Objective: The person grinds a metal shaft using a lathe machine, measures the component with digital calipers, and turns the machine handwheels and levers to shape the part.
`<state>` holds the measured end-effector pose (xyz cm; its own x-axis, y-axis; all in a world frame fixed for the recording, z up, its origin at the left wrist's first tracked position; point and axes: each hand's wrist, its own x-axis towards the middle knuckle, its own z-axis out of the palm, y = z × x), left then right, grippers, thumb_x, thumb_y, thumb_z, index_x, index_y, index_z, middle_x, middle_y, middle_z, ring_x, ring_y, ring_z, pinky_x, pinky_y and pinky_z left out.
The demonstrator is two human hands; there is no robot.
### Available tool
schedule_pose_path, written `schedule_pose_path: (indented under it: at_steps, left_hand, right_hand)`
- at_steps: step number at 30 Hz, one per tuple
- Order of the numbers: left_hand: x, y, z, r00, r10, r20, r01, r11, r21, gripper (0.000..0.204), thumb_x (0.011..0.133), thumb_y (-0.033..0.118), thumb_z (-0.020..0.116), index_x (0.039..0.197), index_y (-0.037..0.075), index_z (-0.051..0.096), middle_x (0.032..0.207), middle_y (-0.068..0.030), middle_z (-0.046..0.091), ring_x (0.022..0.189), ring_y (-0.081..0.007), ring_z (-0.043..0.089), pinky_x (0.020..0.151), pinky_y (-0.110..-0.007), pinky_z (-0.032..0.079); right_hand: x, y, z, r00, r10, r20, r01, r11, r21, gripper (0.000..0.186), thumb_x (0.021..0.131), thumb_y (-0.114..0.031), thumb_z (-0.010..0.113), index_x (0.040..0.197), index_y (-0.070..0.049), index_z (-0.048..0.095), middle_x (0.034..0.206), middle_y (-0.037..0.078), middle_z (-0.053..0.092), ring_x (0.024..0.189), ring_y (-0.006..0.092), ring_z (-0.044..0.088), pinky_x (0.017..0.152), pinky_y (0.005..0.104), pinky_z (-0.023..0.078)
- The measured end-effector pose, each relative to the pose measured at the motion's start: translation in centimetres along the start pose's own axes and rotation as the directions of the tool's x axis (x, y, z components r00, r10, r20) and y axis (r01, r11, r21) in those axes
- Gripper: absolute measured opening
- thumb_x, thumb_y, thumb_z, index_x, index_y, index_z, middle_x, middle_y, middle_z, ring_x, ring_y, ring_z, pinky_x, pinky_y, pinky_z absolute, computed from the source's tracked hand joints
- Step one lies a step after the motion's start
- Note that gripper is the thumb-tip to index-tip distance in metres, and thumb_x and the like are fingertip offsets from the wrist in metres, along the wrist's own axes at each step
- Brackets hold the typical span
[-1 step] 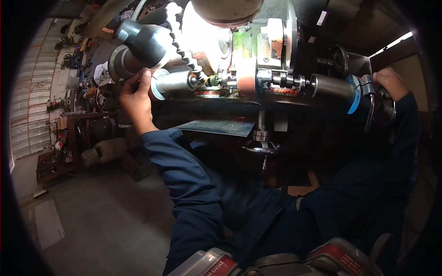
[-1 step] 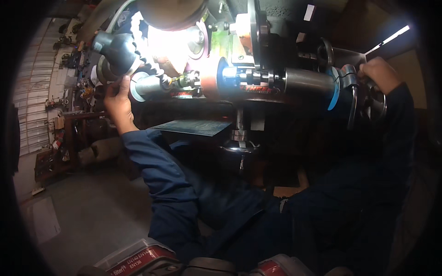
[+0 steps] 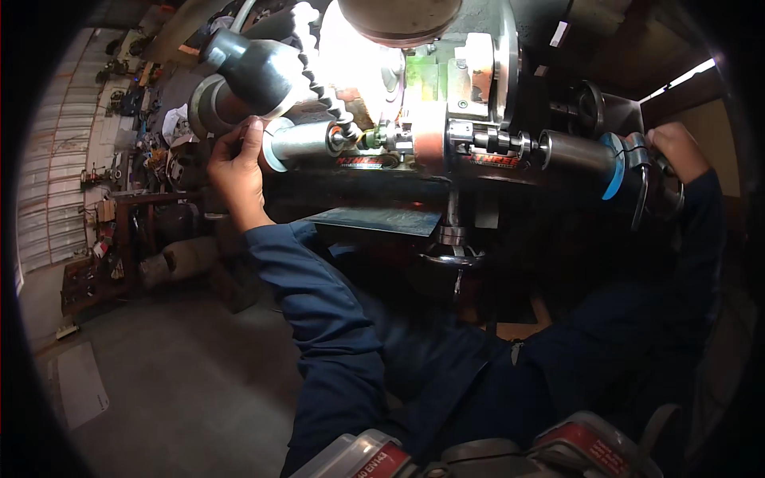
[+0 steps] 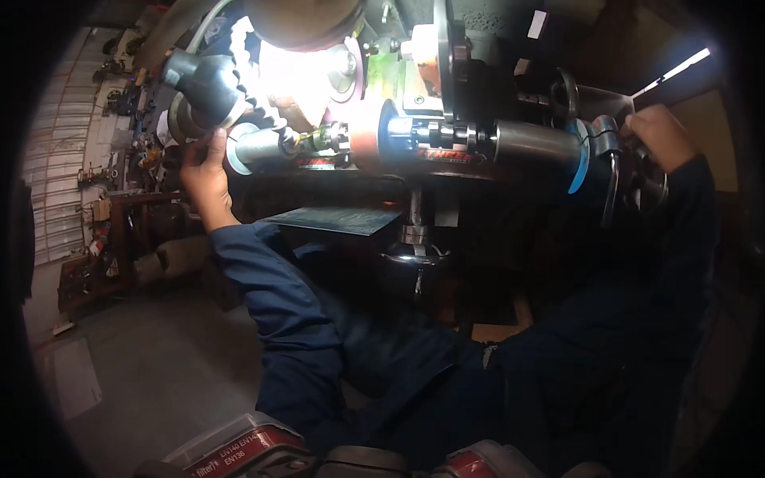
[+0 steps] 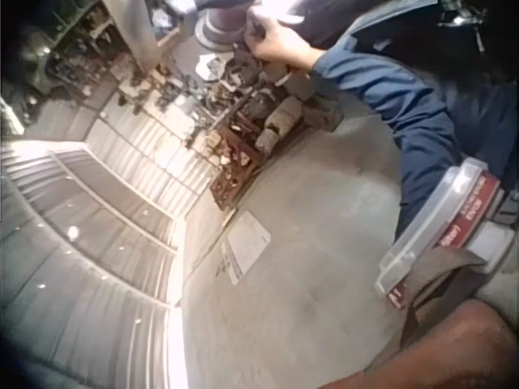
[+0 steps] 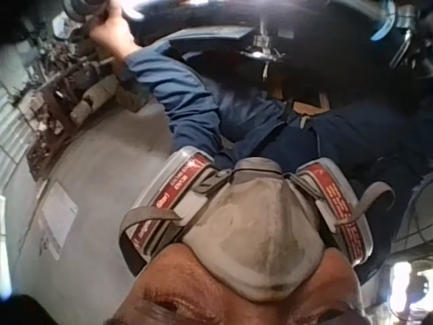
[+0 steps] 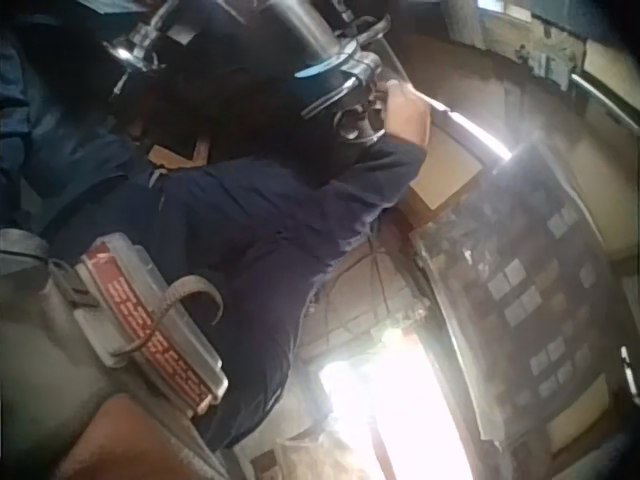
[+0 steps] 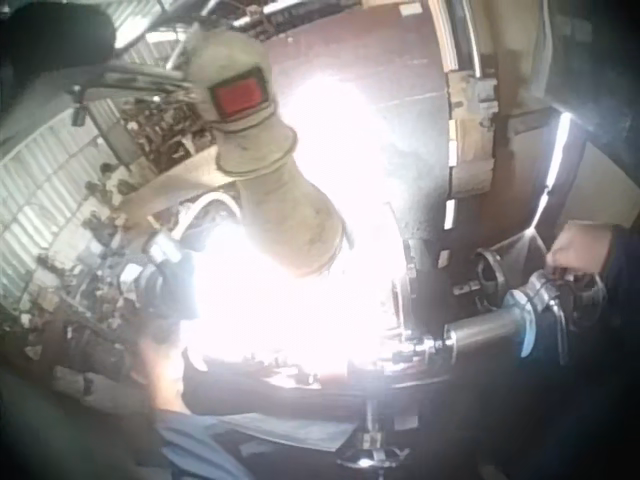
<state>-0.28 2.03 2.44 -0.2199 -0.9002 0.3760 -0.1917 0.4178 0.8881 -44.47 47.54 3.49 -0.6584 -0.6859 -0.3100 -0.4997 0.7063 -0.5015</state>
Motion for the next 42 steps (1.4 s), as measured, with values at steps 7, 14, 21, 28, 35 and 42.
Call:
schedule_pose_path:
  at_steps: [7,14,21,28,35,42]
  left_hand:
    - [-0.3,0.6,0.0,1.000,0.007,0.000,-0.007,1.000,-0.010,0.027,0.079,0.012,0.082,0.093,-0.006,0.068,0.093,-0.0108,0.072,0.085,-0.0129,0.065,0.085,-0.028,0.050]
    - [0.1,-0.9,0.1,0.999,-0.021,0.028,0.022,0.999,-0.047,0.028,0.079,0.016,0.083,0.094,-0.004,0.070,0.094,-0.0086,0.072,0.087,-0.0129,0.063,0.085,-0.028,0.048]
    - [-0.2,0.4,0.5,1.000,0.020,0.006,-0.020,1.000,-0.018,0.023,0.079,0.010,0.082,0.089,-0.006,0.069,0.087,-0.0073,0.071,0.081,-0.0107,0.064,0.079,-0.026,0.051]
    - [0.1,0.1,0.6,1.000,0.002,0.022,0.000,0.999,-0.054,0.023,0.078,0.010,0.082,0.089,-0.006,0.069,0.088,-0.0077,0.072,0.081,-0.0106,0.064,0.079,-0.026,0.051]
    - [0.1,0.2,0.6,1.000,0.006,0.020,-0.006,1.000,-0.016,0.023,0.079,0.011,0.082,0.090,-0.006,0.070,0.089,-0.0083,0.072,0.083,-0.0107,0.064,0.080,-0.026,0.051]
    - [0.0,0.1,0.1,0.998,-0.007,0.054,0.005,0.999,0.034,0.033,0.079,0.023,0.083,0.097,-0.002,0.071,0.098,-0.0087,0.070,0.092,-0.0139,0.061,0.087,-0.029,0.046]
  right_hand:
    - [-5.0,-1.7,2.3,0.908,-0.092,-0.408,-0.022,0.964,-0.266,0.033,0.100,-0.024,0.047,0.113,0.000,0.066,0.109,0.017,0.068,0.102,0.0314,0.065,0.088,0.0356,0.049]
    - [-8.5,-4.7,4.3,0.749,-0.122,-0.651,-0.127,0.938,-0.322,0.031,0.100,-0.025,0.046,0.119,-0.011,0.066,0.109,0.015,0.069,0.102,0.0313,0.066,0.084,0.0369,0.050]
    - [-9.2,-5.2,8.8,0.510,-0.239,-0.826,-0.029,0.955,-0.295,0.033,0.102,-0.020,0.042,0.125,-0.006,0.062,0.114,0.016,0.068,0.100,0.0309,0.068,0.081,0.0360,0.053]
    - [-9.0,-4.7,11.1,0.331,-0.208,-0.920,-0.011,0.974,-0.224,0.040,0.105,-0.029,0.037,0.128,-0.002,0.057,0.122,0.020,0.063,0.107,0.0333,0.064,0.090,0.0390,0.050]
    - [-8.4,-2.2,13.0,0.179,-0.338,-0.924,0.021,0.940,-0.339,0.049,0.106,-0.034,0.036,0.130,0.005,0.050,0.121,0.024,0.059,0.108,0.0333,0.061,0.092,0.0377,0.048]
    - [-8.9,1.7,15.7,0.210,-0.118,-0.971,0.109,0.989,-0.097,0.053,0.103,-0.037,0.039,0.125,0.010,0.051,0.112,0.028,0.060,0.102,0.0384,0.061,0.088,0.0417,0.048]
